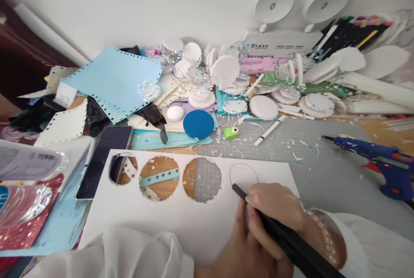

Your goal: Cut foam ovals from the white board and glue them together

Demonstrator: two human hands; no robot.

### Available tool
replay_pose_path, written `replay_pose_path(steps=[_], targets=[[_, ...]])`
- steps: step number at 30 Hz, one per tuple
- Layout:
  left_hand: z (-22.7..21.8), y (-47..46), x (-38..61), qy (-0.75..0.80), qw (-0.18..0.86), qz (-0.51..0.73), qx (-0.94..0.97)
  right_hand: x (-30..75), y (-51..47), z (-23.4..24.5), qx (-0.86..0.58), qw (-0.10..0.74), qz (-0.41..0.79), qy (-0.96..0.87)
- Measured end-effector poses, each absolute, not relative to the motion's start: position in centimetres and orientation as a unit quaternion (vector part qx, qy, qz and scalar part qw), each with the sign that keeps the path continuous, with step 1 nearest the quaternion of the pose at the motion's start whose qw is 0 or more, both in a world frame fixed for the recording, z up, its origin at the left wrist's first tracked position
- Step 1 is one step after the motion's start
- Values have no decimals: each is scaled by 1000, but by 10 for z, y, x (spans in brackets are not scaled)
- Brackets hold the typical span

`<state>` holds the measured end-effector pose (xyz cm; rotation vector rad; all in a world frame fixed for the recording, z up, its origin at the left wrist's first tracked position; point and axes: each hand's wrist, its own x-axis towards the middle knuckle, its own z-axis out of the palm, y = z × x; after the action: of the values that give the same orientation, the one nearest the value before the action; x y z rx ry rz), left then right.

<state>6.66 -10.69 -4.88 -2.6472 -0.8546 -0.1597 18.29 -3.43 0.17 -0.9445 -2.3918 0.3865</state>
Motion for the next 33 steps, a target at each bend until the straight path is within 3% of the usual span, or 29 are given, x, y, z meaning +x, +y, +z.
replay_pose_path(steps=[4,7,9,17,22,33], targets=[[-44,-103,62,-324,149,-157,-921,195,-25,13,-359,289,115,-880],[-41,-101,60,-329,127,-175,-919,207,-16,18,-410,386,176,-807],[-40,-100,59,-327,124,-186,-918,213,-8,18,-444,402,227,-768],[-45,-94,63,-268,109,-278,-916,237,14,10,-430,342,379,-744],[-52,-96,66,-269,109,-284,-914,247,7,2,-346,351,512,-703],[-51,-94,70,-282,117,-279,-911,245,-9,2,-363,312,468,-743]])
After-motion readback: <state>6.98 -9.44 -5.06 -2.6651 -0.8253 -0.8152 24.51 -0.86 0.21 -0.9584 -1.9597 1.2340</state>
